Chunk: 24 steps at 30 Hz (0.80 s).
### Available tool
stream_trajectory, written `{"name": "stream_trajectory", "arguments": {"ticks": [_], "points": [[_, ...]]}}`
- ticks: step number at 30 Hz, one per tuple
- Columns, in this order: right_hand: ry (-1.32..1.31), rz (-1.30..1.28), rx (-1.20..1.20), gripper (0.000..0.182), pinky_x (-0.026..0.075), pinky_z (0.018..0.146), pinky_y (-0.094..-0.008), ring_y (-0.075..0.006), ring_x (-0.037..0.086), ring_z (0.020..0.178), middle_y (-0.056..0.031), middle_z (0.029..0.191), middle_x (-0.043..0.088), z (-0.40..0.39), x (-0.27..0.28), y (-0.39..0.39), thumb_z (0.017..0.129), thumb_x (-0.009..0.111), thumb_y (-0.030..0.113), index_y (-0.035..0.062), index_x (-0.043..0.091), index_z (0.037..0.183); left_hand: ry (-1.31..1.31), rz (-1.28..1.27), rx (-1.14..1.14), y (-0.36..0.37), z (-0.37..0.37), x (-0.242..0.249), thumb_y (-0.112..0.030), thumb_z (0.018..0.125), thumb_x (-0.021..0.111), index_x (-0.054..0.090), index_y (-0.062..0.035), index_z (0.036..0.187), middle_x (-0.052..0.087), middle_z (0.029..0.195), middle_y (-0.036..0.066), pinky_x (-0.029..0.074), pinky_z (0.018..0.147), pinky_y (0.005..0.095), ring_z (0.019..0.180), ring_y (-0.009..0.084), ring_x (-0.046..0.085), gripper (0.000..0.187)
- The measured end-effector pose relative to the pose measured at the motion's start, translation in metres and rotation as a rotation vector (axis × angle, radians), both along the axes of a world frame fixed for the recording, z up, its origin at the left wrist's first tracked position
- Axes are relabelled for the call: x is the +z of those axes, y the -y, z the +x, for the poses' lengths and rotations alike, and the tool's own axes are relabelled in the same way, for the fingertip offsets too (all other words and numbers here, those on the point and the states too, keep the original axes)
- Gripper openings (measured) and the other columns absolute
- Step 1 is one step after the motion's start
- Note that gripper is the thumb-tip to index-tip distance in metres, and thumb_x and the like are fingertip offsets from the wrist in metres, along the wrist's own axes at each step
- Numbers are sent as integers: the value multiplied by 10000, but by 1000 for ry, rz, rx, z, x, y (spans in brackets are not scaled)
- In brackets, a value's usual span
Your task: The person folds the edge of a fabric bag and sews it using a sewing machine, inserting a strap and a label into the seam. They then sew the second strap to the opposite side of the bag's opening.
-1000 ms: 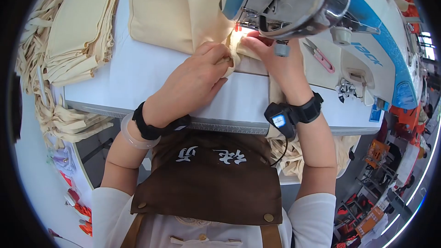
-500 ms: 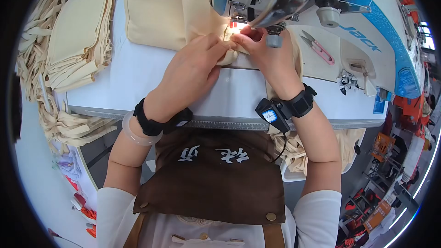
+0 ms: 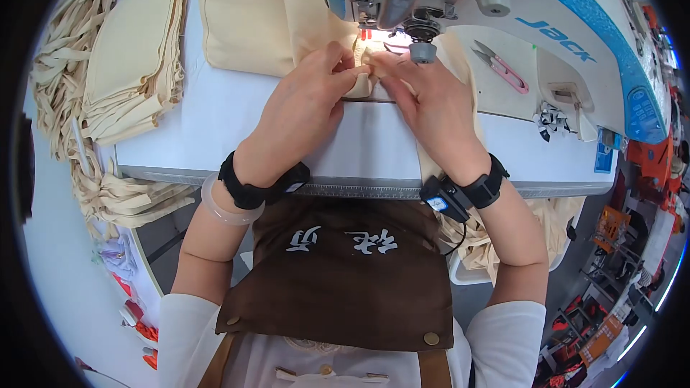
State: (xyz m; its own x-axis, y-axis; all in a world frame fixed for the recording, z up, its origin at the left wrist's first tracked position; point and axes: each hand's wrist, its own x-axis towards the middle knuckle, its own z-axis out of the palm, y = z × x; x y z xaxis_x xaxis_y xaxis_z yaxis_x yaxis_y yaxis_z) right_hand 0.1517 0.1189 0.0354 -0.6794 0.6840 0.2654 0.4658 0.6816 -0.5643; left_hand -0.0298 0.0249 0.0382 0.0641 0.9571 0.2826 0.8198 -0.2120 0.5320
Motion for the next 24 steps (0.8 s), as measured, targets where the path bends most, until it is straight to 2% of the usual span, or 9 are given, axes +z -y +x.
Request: {"name": "stream_trajectory", "arguments": {"ticks": [3,6,9,12,15,18,21,24], "points": [[-9,23,73,254,498,665,-435,-330,636,741,-121,830,672,2,-11,-8,930,656,125,174,722,1171,-71,101,-4,2,3,-3,-21,816,599,653,6,1011,587,1027,116,516,813,386,1011,285,580,205],[16,-14,110,265,499,675,-434,-339,634,747,-135,837,665,0,-9,-13,936,642,104,166,717,1182,-158,74,-5,2,3,2,-36,811,611,659,-4,1058,601,1031,99,518,815,377,1019,268,575,253],[-11,6,138,266,502,685,-433,-346,635,764,-151,847,664,-1,-11,-17,930,643,101,152,715,1181,-136,38,-5,-1,3,4,-25,806,608,649,4,1072,606,1026,104,520,818,377,1010,276,573,271],[-46,48,175,266,508,694,-433,-348,636,791,-161,871,669,-4,-13,-23,921,645,102,142,715,1175,-62,34,18,-3,3,3,44,795,578,692,-17,1126,607,985,112,504,822,384,960,306,585,356],[-29,59,180,262,511,704,-434,-345,636,820,-156,893,676,-4,-14,-26,918,644,108,139,719,1167,-41,31,42,-3,4,2,76,766,586,688,-6,1119,613,949,119,501,817,403,944,315,587,377],[-33,65,196,249,513,712,-434,-341,635,833,-153,897,679,-5,-15,-30,920,640,121,142,727,1153,-61,35,36,-3,5,1,44,789,564,627,27,1010,606,989,140,511,827,400,965,323,575,231],[-24,60,192,240,515,718,-433,-337,634,842,-150,895,680,-5,-13,-32,917,640,131,146,736,1137,-14,34,64,-4,10,-1,109,722,609,667,0,1061,612,931,128,498,802,428,944,343,587,360],[-21,67,188,237,517,720,-431,-329,635,842,-140,885,679,-4,-12,-31,905,650,135,156,744,1121,2,22,87,-2,20,0,115,723,598,649,2,1037,601,966,139,501,801,428,943,352,585,338]]}}
